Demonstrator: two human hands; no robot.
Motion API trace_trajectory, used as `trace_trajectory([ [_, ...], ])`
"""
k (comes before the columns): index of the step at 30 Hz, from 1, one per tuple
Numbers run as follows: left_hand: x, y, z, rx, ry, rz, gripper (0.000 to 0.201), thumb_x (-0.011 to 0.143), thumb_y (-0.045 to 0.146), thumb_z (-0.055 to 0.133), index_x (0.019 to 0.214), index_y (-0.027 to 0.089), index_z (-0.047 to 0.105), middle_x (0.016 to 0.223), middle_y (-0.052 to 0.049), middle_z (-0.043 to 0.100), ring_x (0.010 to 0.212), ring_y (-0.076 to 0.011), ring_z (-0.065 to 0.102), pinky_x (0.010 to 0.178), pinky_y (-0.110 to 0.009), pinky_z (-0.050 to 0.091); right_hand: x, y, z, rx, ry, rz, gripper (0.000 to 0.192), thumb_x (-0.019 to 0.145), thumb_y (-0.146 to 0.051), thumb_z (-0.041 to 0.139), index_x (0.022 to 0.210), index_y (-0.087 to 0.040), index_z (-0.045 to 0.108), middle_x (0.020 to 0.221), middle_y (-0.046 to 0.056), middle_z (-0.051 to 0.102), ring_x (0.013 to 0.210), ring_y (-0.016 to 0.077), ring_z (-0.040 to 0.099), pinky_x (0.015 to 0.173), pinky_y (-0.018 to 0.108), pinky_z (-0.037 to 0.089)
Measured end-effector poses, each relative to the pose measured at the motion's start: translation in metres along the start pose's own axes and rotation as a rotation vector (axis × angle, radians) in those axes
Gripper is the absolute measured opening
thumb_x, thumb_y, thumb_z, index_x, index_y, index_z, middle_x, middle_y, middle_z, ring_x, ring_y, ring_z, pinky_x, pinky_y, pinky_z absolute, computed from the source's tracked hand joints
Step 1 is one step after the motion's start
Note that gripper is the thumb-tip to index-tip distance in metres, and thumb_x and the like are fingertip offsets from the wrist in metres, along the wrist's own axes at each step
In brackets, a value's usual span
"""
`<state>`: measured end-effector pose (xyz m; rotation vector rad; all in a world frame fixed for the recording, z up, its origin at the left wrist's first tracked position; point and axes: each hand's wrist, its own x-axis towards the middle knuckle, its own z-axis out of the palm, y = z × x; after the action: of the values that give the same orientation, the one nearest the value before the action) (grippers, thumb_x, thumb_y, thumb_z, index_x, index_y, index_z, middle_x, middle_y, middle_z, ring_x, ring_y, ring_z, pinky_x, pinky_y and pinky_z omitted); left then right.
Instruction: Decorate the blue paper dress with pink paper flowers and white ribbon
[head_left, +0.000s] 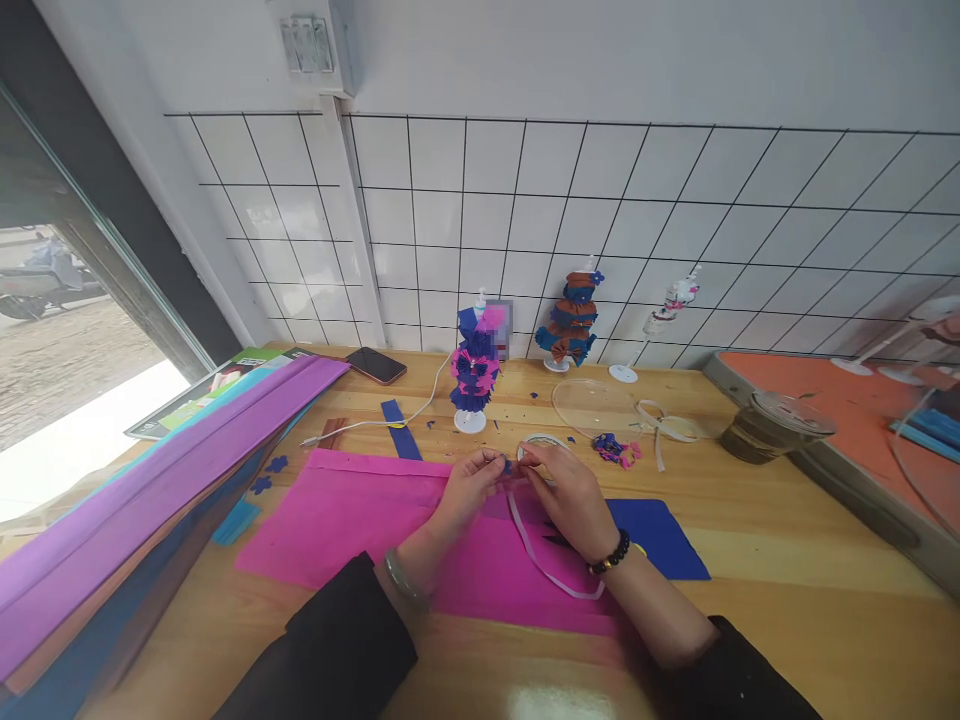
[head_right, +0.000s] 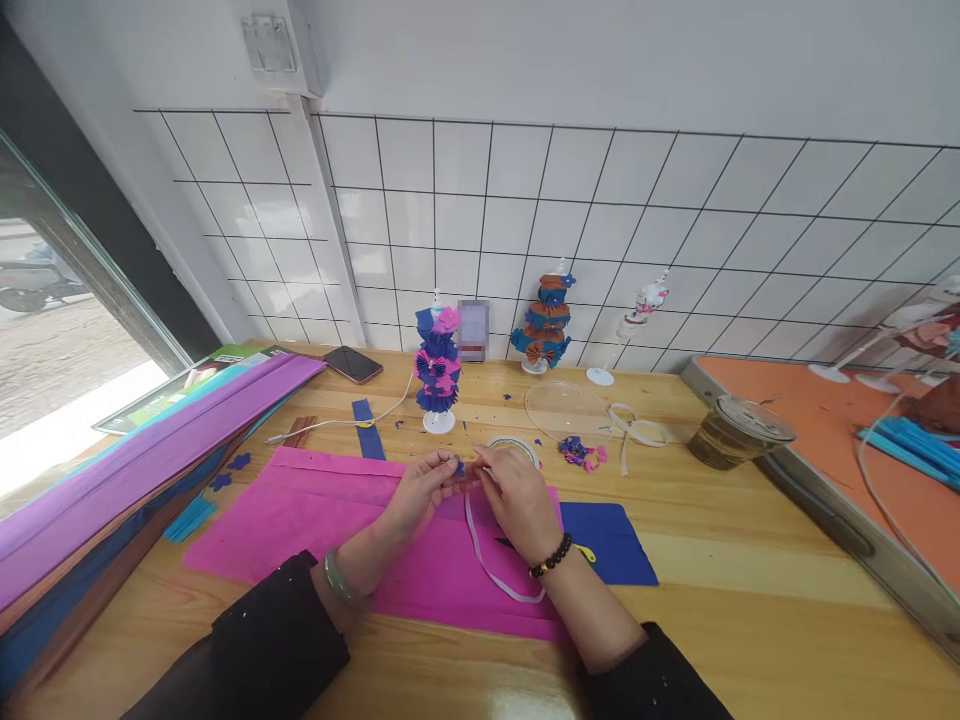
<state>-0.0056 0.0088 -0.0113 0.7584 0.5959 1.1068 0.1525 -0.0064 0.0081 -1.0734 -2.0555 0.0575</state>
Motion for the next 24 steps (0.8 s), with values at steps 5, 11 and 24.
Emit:
trace_trajectory([
  [5,-0.001,0.002,-0.002,-0.102,-0.001,-0.057,0.023,0.068,0.03,0.069,0.073,0.015,0.052,0.078,-0.006,0.068,0.083,-0.0209,0.065,0.085,-0.04,0.045,-0.001,-0.004,-0.001,-0.036,0.017,-0.036,0.035,0.087,-0.018,0.044,0.121,-0.025,0.049,0.09,0.006,0.066,0.087,0.021,0.06,0.078,0.041,0.049],
  [11,-0.003,0.008,0.002,-0.236,-0.024,-0.065,0.016,0.073,0.023,0.064,0.074,0.015,0.05,0.087,-0.009,0.069,0.09,-0.0207,0.064,0.091,-0.041,0.042,-0.004,-0.002,0.0,-0.018,0.025,-0.085,0.039,0.087,-0.015,0.042,0.125,-0.025,0.046,0.098,0.007,0.065,0.094,0.0204,0.059,0.08,0.039,0.049],
  [24,-0.008,0.011,0.005,-0.208,-0.057,-0.136,0.016,0.074,0.022,0.063,0.073,0.016,0.049,0.091,-0.011,0.068,0.093,-0.0212,0.063,0.089,-0.037,0.041,-0.001,-0.001,0.005,0.346,0.178,0.347,0.033,0.081,-0.027,0.054,0.113,-0.022,0.054,0.083,0.004,0.065,0.076,0.0172,0.061,0.075,0.035,0.051],
])
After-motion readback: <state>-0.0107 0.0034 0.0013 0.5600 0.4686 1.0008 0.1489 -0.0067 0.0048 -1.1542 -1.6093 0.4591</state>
